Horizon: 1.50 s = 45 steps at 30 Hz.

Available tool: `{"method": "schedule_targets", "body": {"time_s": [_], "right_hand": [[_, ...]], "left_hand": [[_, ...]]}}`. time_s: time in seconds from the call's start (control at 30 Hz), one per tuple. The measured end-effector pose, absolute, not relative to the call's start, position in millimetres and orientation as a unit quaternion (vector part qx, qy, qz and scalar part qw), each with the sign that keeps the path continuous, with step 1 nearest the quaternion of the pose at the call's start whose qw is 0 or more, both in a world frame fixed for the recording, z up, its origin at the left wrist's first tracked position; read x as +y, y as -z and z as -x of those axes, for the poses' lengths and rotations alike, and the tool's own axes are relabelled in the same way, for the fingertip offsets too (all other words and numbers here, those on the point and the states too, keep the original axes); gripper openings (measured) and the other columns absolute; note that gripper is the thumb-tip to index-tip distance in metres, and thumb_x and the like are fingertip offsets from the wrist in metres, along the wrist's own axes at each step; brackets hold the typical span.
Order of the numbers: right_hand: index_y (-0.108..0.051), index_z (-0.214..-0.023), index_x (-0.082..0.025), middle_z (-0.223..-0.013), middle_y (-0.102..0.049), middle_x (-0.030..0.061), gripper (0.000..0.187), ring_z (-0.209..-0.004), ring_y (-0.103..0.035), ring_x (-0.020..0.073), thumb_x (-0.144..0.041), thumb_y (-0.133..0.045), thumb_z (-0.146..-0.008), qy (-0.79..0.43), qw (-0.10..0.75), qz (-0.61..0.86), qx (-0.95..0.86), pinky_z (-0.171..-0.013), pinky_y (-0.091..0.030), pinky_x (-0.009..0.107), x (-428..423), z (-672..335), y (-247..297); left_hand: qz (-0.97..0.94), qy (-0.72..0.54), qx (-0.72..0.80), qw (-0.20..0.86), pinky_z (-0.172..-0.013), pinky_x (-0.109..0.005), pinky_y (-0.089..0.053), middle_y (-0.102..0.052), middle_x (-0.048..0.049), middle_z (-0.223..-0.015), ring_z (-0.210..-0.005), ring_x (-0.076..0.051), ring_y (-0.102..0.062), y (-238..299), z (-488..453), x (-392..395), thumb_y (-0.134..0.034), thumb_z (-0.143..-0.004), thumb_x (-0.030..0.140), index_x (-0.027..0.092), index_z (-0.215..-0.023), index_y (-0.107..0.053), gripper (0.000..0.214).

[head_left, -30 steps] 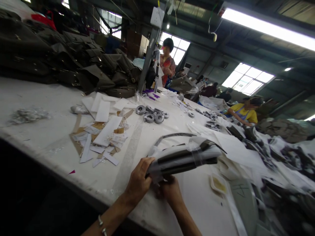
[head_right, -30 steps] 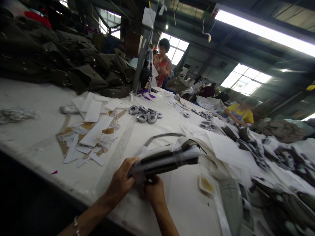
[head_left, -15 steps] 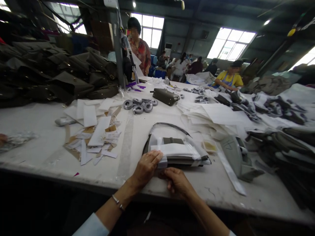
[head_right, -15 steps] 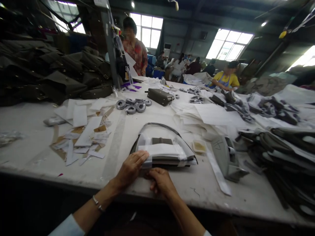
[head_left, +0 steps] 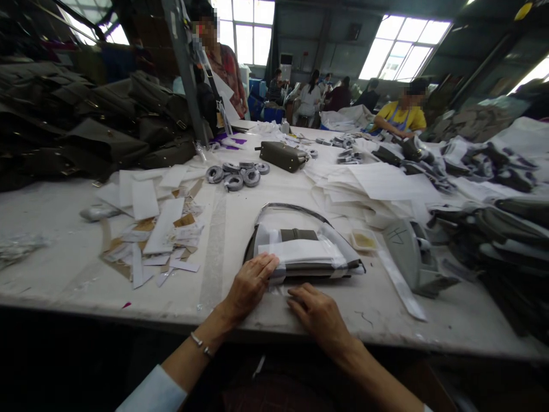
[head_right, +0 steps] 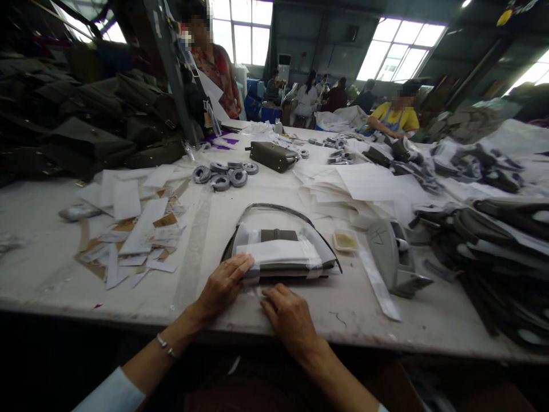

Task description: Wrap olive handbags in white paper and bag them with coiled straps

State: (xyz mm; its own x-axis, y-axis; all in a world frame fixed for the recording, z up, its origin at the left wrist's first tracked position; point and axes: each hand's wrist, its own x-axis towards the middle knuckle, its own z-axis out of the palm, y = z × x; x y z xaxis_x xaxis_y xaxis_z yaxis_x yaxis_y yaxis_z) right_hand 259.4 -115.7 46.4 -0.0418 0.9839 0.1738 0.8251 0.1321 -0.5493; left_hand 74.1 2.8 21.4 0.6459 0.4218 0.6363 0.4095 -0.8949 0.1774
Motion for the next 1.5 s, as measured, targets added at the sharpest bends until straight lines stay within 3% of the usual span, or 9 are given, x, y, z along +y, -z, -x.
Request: {"method": "schedule_targets", "body": {"time_s": [0.2,0.33,0.47,0.67,1.03,1.17,1.33,1.4,1.5], "right_hand": [[-0.070,-0.088,-0.018,-0.090,-0.070,0.0069,0.015,-0.078,-0.068,0.0187,-0.018,-0.056,-0.092,-0.072,0.033,0.582,-0.809,-0.067,-0.052,0.024,-77.8,-252.8,-53.1],[-0.069,-0.096,-0.015,-0.097,-0.071,0.0106,0.022,-0.078,-0.068,0.0197,-0.010,-0.048,-0.093,-0.040,-0.006,0.549,-0.835,-0.062,-0.050,0.024,-68.0,-246.6,-51.2],[-0.066,-0.108,-0.012,-0.107,-0.069,0.0143,0.027,-0.081,-0.068,0.0211,-0.006,-0.047,-0.090,-0.012,0.025,0.547,-0.836,-0.062,-0.050,0.025,-69.7,-244.9,-45.2],[-0.065,-0.084,-0.017,-0.086,-0.068,0.0057,0.012,-0.073,-0.065,0.0170,-0.011,-0.054,-0.084,-0.081,0.094,0.565,-0.816,-0.062,-0.045,0.023,-94.6,-230.9,-30.9],[-0.062,-0.079,-0.021,-0.076,-0.066,0.0005,0.014,-0.070,-0.063,0.0142,-0.009,-0.056,-0.075,-0.217,0.200,0.531,-0.794,-0.061,-0.039,0.021,-140.4,-214.5,-9.7],[-0.067,-0.082,-0.022,-0.081,-0.069,0.0013,0.018,-0.072,-0.064,0.0153,-0.009,-0.058,-0.073,-0.255,0.182,0.536,-0.784,-0.062,-0.042,0.022,-146.8,-212.1,-0.1],[-0.073,-0.081,-0.025,-0.070,-0.068,-0.0049,0.009,-0.061,-0.061,0.0111,-0.027,-0.065,-0.084,-0.468,0.109,0.449,-0.753,-0.054,-0.042,0.017,-134.5,-226.0,-46.1],[-0.073,-0.081,-0.023,-0.069,-0.067,-0.0032,0.014,-0.061,-0.061,0.0115,-0.029,-0.062,-0.088,-0.428,0.169,0.492,-0.739,-0.055,-0.044,0.018,-114.6,-239.5,-74.4],[-0.072,-0.089,-0.021,-0.083,-0.069,0.0032,0.016,-0.078,-0.064,0.0168,-0.023,-0.057,-0.091,-0.188,0.273,0.573,-0.749,-0.075,-0.051,0.026,-74.3,-263.6,-101.7]], "left_hand": [[-0.909,-0.359,0.213,-0.024,-0.103,-0.041,-0.051,-0.060,-0.0115,-0.133,-0.130,-0.024,-0.050,-17.6,-72.2,2.8,-0.040,-0.094,0.006,0.016,-0.139,-0.047,0.046],[-0.910,-0.355,0.211,-0.031,-0.104,-0.041,-0.050,-0.058,-0.0115,-0.136,-0.131,-0.024,-0.049,-18.1,-71.3,3.3,-0.038,-0.097,0.008,0.017,-0.139,-0.048,0.044],[-0.916,-0.346,0.200,-0.030,-0.106,-0.042,-0.049,-0.056,-0.0110,-0.138,-0.133,-0.025,-0.047,-20.4,-69.0,4.4,-0.043,-0.097,0.012,0.018,-0.138,-0.049,0.042],[-0.914,-0.350,0.203,-0.011,-0.105,-0.041,-0.050,-0.056,-0.0121,-0.138,-0.136,-0.024,-0.045,-19.1,-67.7,5.0,-0.039,-0.097,0.011,0.018,-0.142,-0.045,0.045],[-0.904,-0.368,0.217,0.000,-0.102,-0.039,-0.052,-0.065,-0.0116,-0.126,-0.130,-0.023,-0.052,-15.0,-72.9,3.8,-0.040,-0.096,0.011,0.016,-0.132,-0.053,0.039],[-0.899,-0.379,0.218,-0.004,-0.099,-0.039,-0.053,-0.066,-0.0115,-0.121,-0.126,-0.023,-0.054,-12.4,-75.1,3.8,-0.041,-0.097,0.011,0.015,-0.127,-0.057,0.034],[-0.900,-0.375,0.222,0.003,-0.101,-0.040,-0.052,-0.065,-0.0119,-0.123,-0.127,-0.024,-0.053,-12.1,-75.2,2.8,-0.040,-0.097,0.011,0.014,-0.126,-0.057,0.034],[-0.900,-0.377,0.220,0.006,-0.102,-0.041,-0.052,-0.065,-0.0121,-0.124,-0.128,-0.024,-0.052,-11.9,-74.9,2.4,-0.039,-0.097,0.011,0.014,-0.127,-0.056,0.035],[-0.897,-0.383,0.220,0.004,-0.101,-0.042,-0.052,-0.065,-0.0121,-0.124,-0.128,-0.025,-0.053,-11.3,-74.7,2.3,-0.039,-0.097,0.011,0.014,-0.128,-0.056,0.035]]}}
